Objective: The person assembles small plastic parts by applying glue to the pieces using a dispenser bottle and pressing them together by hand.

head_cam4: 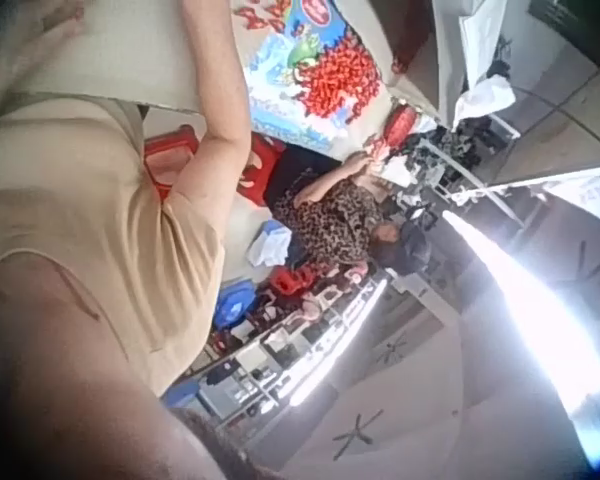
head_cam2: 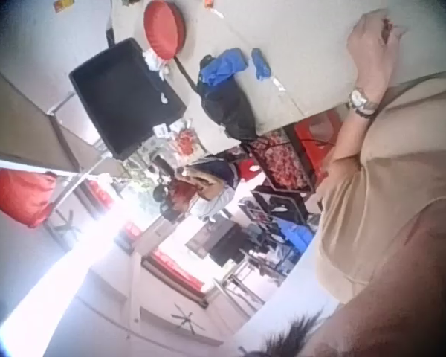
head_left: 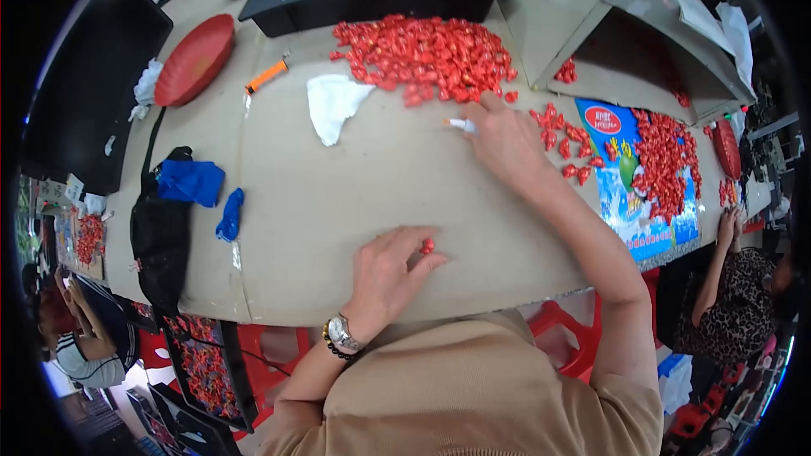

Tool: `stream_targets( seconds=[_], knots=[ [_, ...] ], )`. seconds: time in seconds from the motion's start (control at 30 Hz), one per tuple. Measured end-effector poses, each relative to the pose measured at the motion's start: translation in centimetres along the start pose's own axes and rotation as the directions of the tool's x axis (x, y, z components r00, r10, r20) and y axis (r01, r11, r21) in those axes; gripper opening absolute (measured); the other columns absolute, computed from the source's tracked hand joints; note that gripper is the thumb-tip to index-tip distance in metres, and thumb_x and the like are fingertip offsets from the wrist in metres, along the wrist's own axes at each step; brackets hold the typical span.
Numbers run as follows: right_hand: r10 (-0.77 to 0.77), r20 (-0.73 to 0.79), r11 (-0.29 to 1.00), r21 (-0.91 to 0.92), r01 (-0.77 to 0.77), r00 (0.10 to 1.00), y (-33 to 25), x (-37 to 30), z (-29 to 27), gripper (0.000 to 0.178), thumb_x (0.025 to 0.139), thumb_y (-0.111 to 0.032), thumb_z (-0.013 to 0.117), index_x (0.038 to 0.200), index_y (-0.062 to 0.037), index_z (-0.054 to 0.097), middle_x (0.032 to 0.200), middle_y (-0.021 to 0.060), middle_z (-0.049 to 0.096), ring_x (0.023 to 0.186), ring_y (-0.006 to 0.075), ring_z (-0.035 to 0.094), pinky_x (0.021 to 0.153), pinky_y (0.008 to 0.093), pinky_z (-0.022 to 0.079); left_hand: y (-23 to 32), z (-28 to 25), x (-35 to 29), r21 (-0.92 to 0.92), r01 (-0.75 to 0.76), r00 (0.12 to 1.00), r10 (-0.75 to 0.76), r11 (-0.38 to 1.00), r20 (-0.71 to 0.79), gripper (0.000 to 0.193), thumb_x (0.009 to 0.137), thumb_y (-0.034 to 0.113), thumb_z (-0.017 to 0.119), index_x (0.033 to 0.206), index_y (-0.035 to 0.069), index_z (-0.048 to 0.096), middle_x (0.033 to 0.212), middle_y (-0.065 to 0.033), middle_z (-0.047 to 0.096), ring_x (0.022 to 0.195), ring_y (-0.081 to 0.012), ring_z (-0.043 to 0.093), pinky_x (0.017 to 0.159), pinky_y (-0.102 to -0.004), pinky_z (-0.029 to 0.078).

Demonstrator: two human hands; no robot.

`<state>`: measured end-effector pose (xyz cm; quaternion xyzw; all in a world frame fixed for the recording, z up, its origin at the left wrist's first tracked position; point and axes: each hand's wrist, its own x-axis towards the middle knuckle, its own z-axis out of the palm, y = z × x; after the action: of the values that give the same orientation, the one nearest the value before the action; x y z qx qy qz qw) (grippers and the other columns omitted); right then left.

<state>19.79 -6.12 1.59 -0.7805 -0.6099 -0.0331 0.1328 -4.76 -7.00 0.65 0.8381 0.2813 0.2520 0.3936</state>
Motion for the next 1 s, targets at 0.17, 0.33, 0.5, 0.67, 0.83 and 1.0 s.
stream_targets(
  seconds=[0.17, 0.33, 0.5, 0.67, 0.83, 1.0],
  knots=[
    [0.013, -0.042, 0.981, 0.194, -0.005, 0.999, -0.8, -0.6, -1.2, 0.022, 0.073, -0.008, 0.071, 0.092, -0.0018, 0.063, 0.091, 0.0126, 0.061, 0.075, 0.0325, 0.062, 0.062, 0.0433, 0.048, -0.2, -0.8, -0.1, -0.25, 0.154, 0.986, -0.165, 0.956, -0.026, 0.026, 0.079, 0.009, 0.073, 0.101, 0.001, 0.063, 0.074, -0.0077, 0.065, 0.065, -0.0133, 0.062, 0.058, -0.0252, 0.048],
    [0.07, 0.121, 0.575, 0.806, -0.14, 0.99, -4.6, -3.6, -4.2, 0.019, 0.072, -0.002, 0.074, 0.088, -0.0031, 0.064, 0.09, 0.0075, 0.064, 0.072, 0.016, 0.061, 0.061, 0.0285, 0.047, 0.9, -1.5, 1.4, -0.829, 0.283, 0.932, -0.342, 0.483, 0.119, 0.038, 0.097, 0.028, 0.052, 0.119, -0.002, 0.053, 0.097, -0.0049, 0.061, 0.063, -0.008, 0.051, 0.053, -0.0194, 0.04],
    [-0.022, -0.136, 0.256, 0.957, 0.137, 0.99, -7.3, -6.2, -3.2, 0.016, 0.071, 0.0, 0.075, 0.083, -0.0044, 0.066, 0.092, 0.008, 0.063, 0.08, 0.0133, 0.06, 0.068, 0.0244, 0.048, 1.4, -1.2, 2.1, -0.949, 0.298, 0.923, -0.282, 0.101, 0.26, 0.037, 0.097, 0.033, 0.051, 0.115, 0.001, 0.055, 0.097, -0.0045, 0.059, 0.066, -0.0076, 0.053, 0.053, -0.0207, 0.041],
    [-0.029, -0.105, 0.254, 0.961, 0.109, 0.994, -7.5, -6.8, -3.1, 0.014, 0.071, 0.0, 0.075, 0.08, -0.0041, 0.066, 0.093, 0.0081, 0.063, 0.083, 0.0131, 0.06, 0.071, 0.026, 0.049, 0.5, -1.3, 1.6, -0.92, 0.376, 0.903, -0.267, 0.109, 0.337, 0.026, 0.097, 0.028, 0.052, 0.107, 0.004, 0.057, 0.083, -0.0012, 0.059, 0.061, -0.0067, 0.051, 0.047, -0.0187, 0.035],
    [-0.014, -0.012, 0.211, 0.977, 0.015, 1.0, -7.5, -7.2, -3.4, 0.019, 0.071, 0.002, 0.074, 0.087, -0.0041, 0.065, 0.103, 0.0081, 0.058, 0.082, 0.012, 0.058, 0.071, 0.0262, 0.048, 0.5, -1.2, 1.7, -0.929, 0.368, 0.899, -0.261, 0.022, 0.351, 0.02, 0.096, 0.025, 0.054, 0.102, 0.007, 0.057, 0.084, -0.0015, 0.059, 0.058, -0.0068, 0.049, 0.045, -0.0183, 0.033],
    [0.022, 0.173, 0.035, 0.984, -0.173, 0.985, -7.2, -7.8, -4.2, 0.039, 0.077, 0.01, 0.055, 0.112, -0.0053, 0.05, 0.12, 0.0086, 0.044, 0.08, 0.0121, 0.054, 0.07, 0.025, 0.044, 0.4, -1.4, 1.7, -0.923, 0.367, 0.872, -0.3, -0.118, 0.386, 0.015, 0.096, 0.022, 0.052, 0.096, 0.007, 0.052, 0.086, -0.005, 0.06, 0.057, -0.0087, 0.046, 0.043, -0.0183, 0.034]
  ],
)
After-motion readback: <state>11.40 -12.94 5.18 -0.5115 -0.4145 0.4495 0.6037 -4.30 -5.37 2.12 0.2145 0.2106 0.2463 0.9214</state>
